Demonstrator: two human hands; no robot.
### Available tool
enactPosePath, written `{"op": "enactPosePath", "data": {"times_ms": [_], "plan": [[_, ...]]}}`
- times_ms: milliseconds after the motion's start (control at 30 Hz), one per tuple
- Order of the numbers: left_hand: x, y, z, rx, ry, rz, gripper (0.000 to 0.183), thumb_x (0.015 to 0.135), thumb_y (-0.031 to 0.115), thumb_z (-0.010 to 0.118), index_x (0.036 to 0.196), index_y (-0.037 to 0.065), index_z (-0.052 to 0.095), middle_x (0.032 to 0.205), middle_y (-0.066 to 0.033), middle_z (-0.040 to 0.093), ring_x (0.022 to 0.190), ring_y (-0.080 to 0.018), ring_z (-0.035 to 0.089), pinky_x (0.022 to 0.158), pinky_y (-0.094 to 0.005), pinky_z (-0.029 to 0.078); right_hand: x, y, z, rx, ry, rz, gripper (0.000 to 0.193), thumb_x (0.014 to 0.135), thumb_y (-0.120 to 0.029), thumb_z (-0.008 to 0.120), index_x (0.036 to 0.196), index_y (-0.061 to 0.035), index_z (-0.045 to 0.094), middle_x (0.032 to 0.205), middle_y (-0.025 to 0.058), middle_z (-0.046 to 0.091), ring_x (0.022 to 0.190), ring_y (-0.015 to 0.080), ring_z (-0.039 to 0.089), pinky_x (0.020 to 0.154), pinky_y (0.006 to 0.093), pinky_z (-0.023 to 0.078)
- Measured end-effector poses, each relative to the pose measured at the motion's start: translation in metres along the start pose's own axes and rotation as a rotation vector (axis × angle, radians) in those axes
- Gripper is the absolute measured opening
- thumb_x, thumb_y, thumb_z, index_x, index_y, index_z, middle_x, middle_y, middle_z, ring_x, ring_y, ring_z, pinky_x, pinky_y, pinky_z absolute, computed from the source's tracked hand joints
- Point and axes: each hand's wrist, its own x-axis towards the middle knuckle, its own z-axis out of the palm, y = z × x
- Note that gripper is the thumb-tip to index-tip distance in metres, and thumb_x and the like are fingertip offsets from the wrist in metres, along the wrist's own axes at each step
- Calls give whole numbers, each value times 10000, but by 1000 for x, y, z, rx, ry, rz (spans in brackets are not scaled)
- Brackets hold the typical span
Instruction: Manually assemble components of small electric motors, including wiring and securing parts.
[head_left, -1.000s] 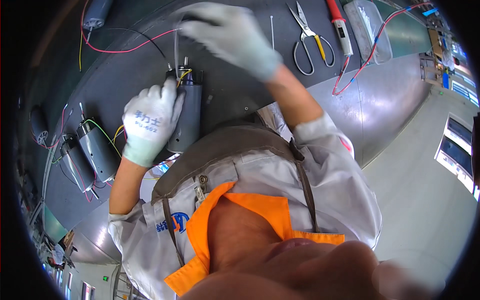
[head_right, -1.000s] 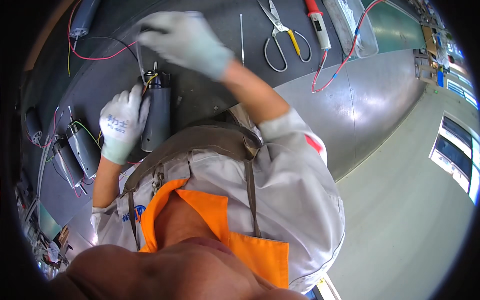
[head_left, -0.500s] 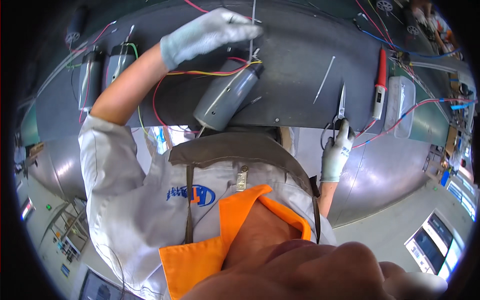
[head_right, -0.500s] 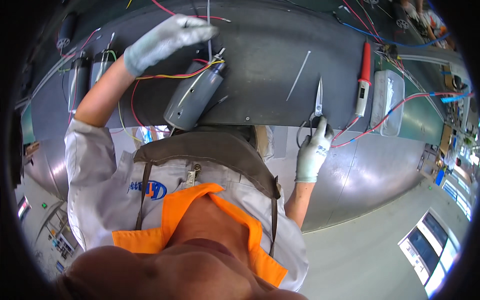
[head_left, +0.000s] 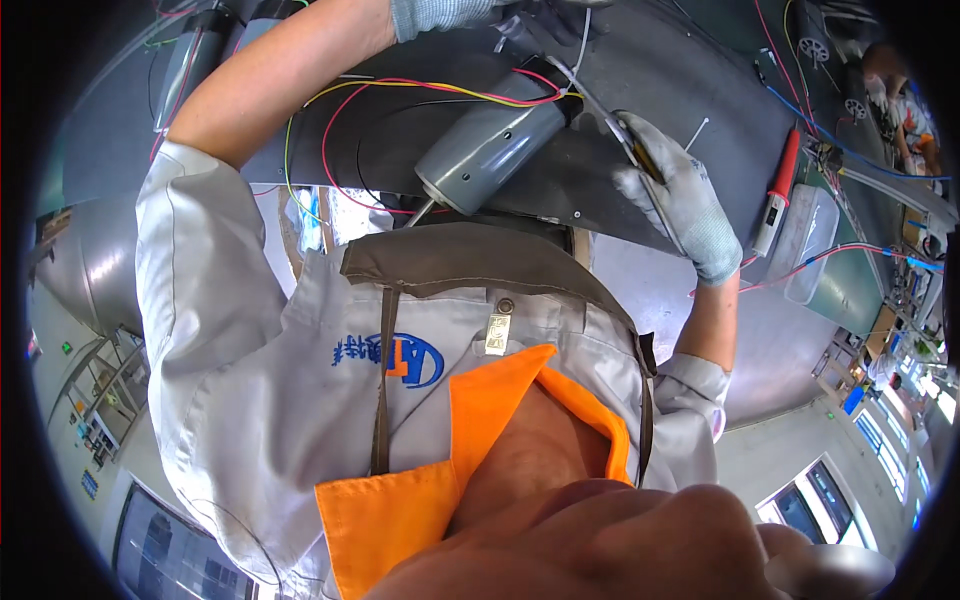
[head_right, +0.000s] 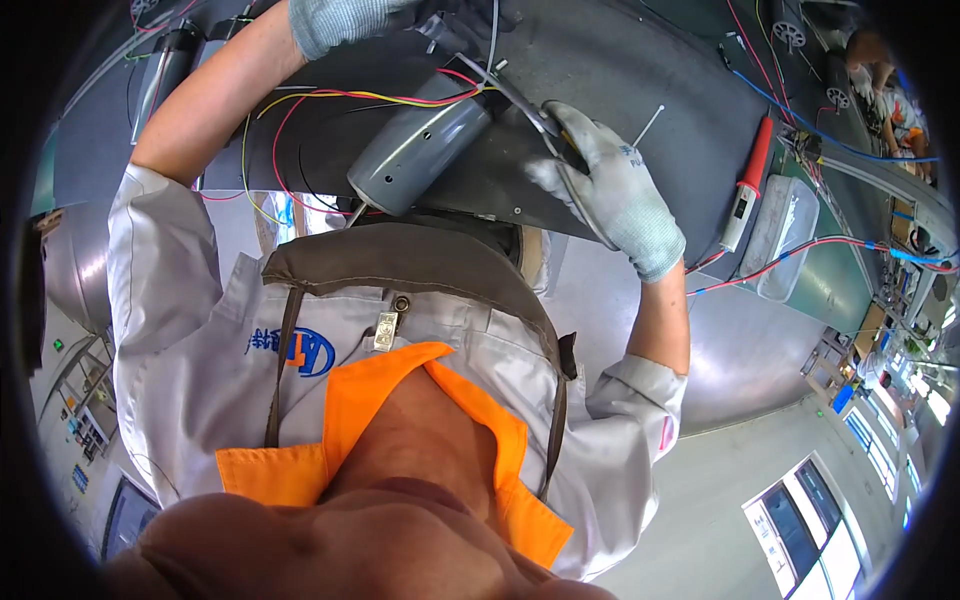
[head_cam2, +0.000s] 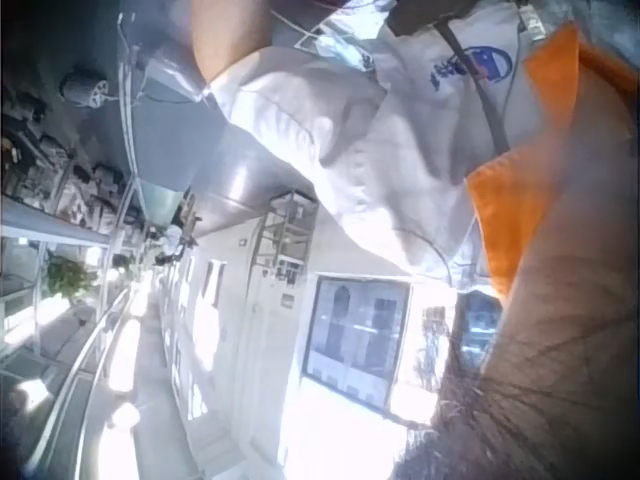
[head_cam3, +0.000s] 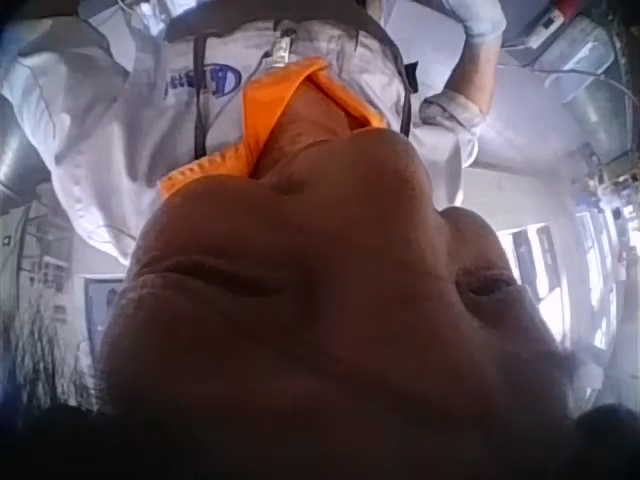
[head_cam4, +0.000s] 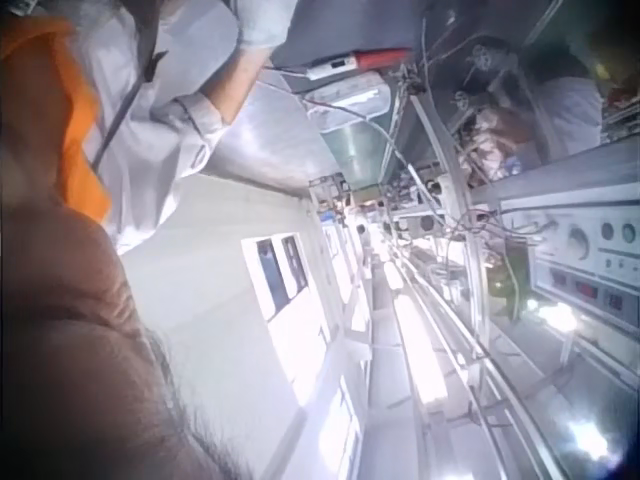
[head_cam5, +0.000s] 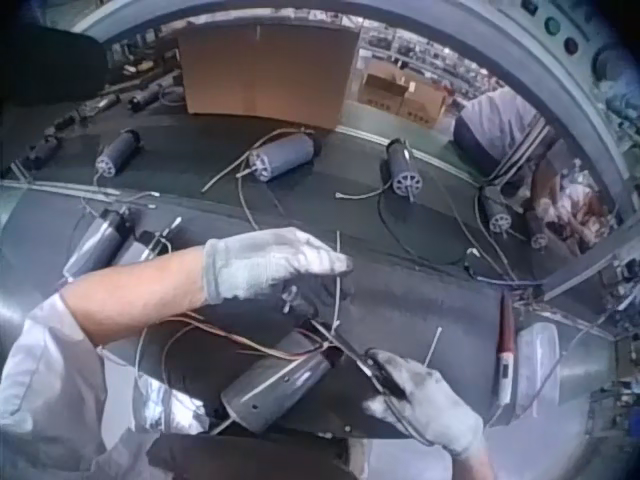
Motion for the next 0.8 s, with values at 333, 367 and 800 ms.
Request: {"op": "enactPosePath", "data": {"times_ms": [333, 367, 800], "plan": [[-24, -16, 12, -125, 318, 115, 257, 988, 142, 571, 1090, -47, 713, 1068, -105, 737, 1046, -168, 654, 965, -313, 483, -2, -27, 20, -376, 84, 120, 573, 841, -456, 751, 1225, -64, 587, 820, 178, 677, 805, 383, 678, 712, 466, 522], [-33, 23, 3, 54, 327, -33, 259, 975, 176, 590, 1031, -30, 736, 1013, -114, 742, 1015, -175, 659, 916, -313, 491, -5, -19, 20, -365, 82, 113, 573, 841, -456, 751, 1225, -64, 587, 820, 178, 677, 805, 383, 678, 712, 466, 522], [-122, 3, 147, 670, 575, -89, 759, 746, 298, 779, 1400, 34, 498, 1236, -273, 560, 1067, -446, 613, 899, -477, 526, 22, -13, 79, 1206, -126, 483, 470, 858, -370, 794, 1047, 49, 695, 970, 96, 717, 879, 152, 657, 789, 329, 539]]}}
